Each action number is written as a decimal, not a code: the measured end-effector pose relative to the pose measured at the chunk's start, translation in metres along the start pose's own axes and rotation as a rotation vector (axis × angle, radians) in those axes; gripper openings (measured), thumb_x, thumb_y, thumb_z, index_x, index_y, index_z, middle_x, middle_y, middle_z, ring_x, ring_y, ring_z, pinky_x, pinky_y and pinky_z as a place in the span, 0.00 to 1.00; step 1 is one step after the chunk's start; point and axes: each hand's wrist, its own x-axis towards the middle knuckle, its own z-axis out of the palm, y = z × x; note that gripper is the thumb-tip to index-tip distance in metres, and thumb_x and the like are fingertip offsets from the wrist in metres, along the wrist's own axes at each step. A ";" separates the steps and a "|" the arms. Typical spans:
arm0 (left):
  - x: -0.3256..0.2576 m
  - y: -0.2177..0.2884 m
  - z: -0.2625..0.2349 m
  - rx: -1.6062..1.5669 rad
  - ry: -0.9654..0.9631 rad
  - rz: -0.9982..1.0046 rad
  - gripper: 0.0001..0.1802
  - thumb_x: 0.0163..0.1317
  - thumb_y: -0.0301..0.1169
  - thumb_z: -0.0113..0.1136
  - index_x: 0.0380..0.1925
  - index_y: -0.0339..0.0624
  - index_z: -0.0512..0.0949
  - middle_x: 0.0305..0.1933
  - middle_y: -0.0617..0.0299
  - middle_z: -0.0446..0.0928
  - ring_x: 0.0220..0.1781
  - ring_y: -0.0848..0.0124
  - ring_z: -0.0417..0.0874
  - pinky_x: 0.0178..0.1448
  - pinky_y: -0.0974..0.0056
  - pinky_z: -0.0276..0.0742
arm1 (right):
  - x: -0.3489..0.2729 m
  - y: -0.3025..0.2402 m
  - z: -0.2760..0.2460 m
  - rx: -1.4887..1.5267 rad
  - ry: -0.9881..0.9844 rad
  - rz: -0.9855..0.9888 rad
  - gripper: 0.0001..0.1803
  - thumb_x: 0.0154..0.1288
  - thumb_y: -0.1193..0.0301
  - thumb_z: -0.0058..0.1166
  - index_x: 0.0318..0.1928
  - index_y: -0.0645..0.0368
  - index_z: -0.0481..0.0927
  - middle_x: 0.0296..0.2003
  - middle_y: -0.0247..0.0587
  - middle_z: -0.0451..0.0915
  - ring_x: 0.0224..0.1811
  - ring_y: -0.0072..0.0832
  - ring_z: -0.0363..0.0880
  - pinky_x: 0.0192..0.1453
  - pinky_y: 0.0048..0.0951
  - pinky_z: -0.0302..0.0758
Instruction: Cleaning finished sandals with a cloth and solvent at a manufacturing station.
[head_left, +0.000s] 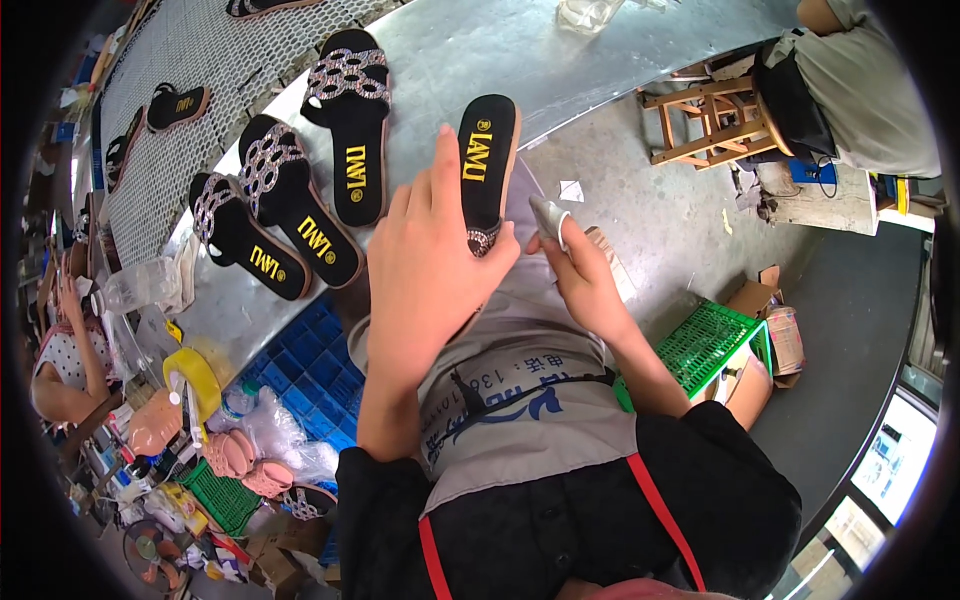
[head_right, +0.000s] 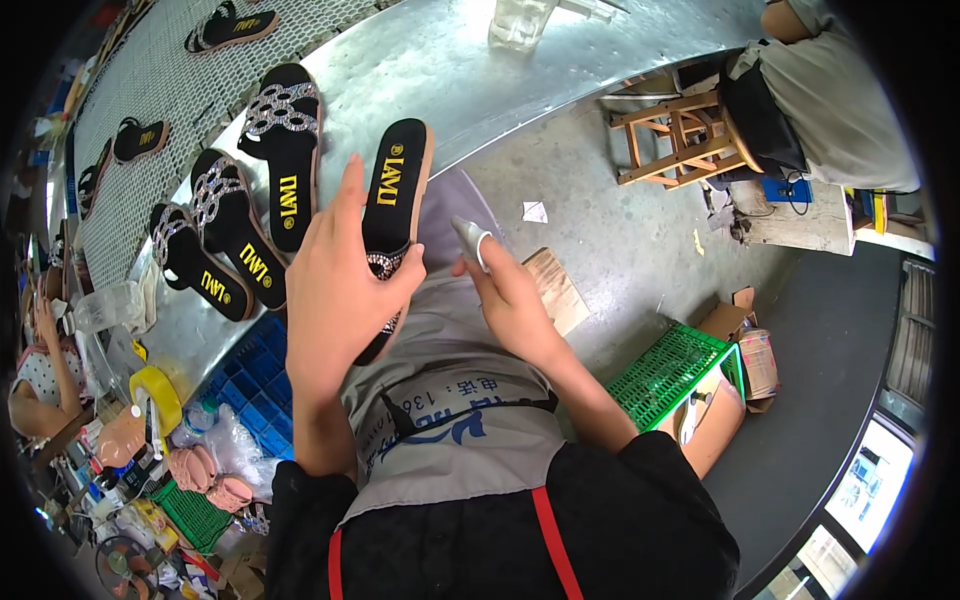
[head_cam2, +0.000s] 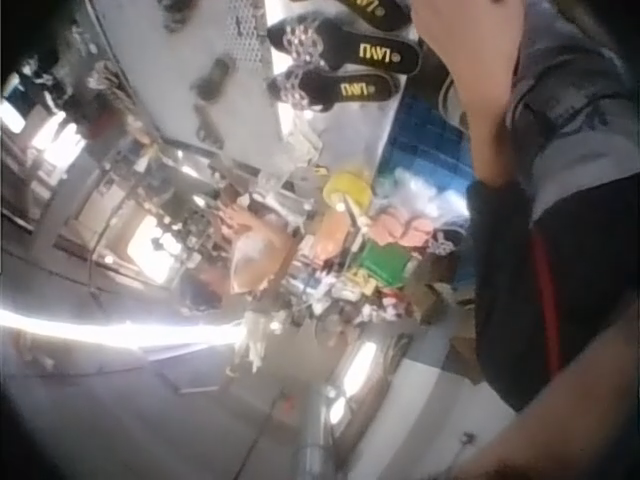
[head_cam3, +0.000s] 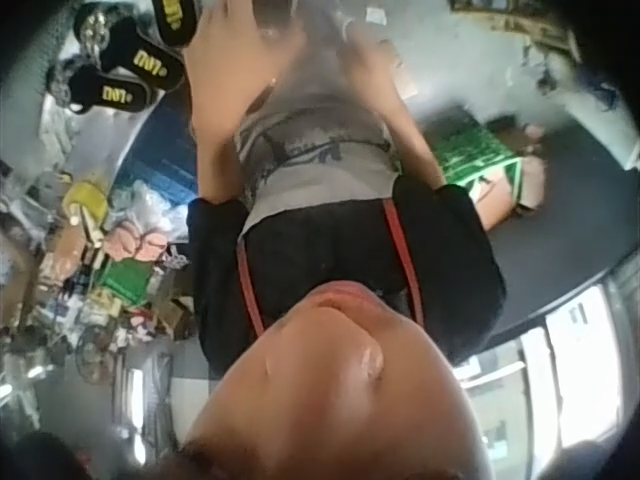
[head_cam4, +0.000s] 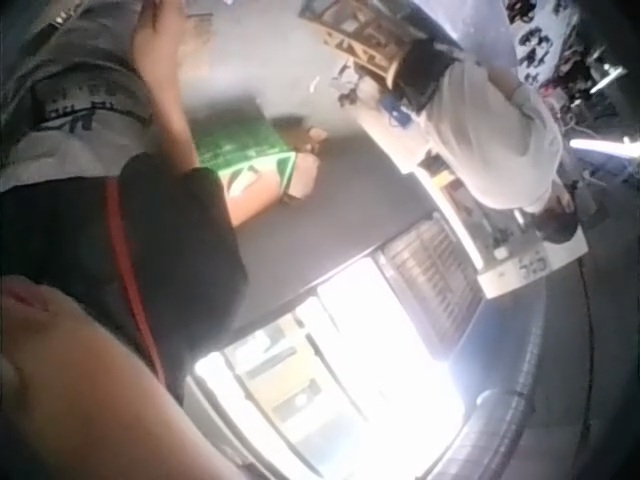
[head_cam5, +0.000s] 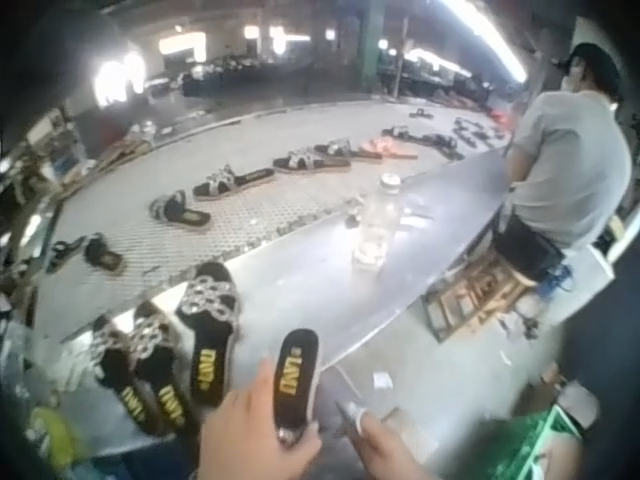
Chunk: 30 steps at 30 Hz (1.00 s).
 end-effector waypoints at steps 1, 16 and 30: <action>-0.007 0.002 0.001 0.004 0.001 -0.007 0.48 0.57 0.39 0.73 0.75 0.34 0.62 0.50 0.48 0.83 0.51 0.53 0.86 0.54 0.52 0.81 | 0.000 -0.010 0.001 0.291 -0.066 0.287 0.27 0.77 0.79 0.42 0.73 0.52 0.70 0.36 0.32 0.78 0.24 0.22 0.74 0.27 0.27 0.69; -0.056 -0.063 0.026 -1.169 0.212 -0.440 0.37 0.84 0.55 0.26 0.73 0.37 0.67 0.62 0.47 0.80 0.57 0.65 0.82 0.54 0.59 0.81 | -0.029 -0.035 0.032 1.237 -0.557 0.555 0.29 0.77 0.81 0.46 0.77 0.58 0.66 0.62 0.38 0.80 0.57 0.22 0.83 0.55 0.25 0.82; -0.059 -0.048 -0.016 -1.447 -0.008 -0.097 0.36 0.78 0.45 0.40 0.67 0.18 0.66 0.56 0.29 0.81 0.44 0.57 0.90 0.53 0.58 0.85 | -0.040 -0.019 0.026 1.064 -0.748 0.268 0.23 0.80 0.79 0.46 0.72 0.65 0.71 0.65 0.40 0.77 0.66 0.24 0.76 0.67 0.29 0.74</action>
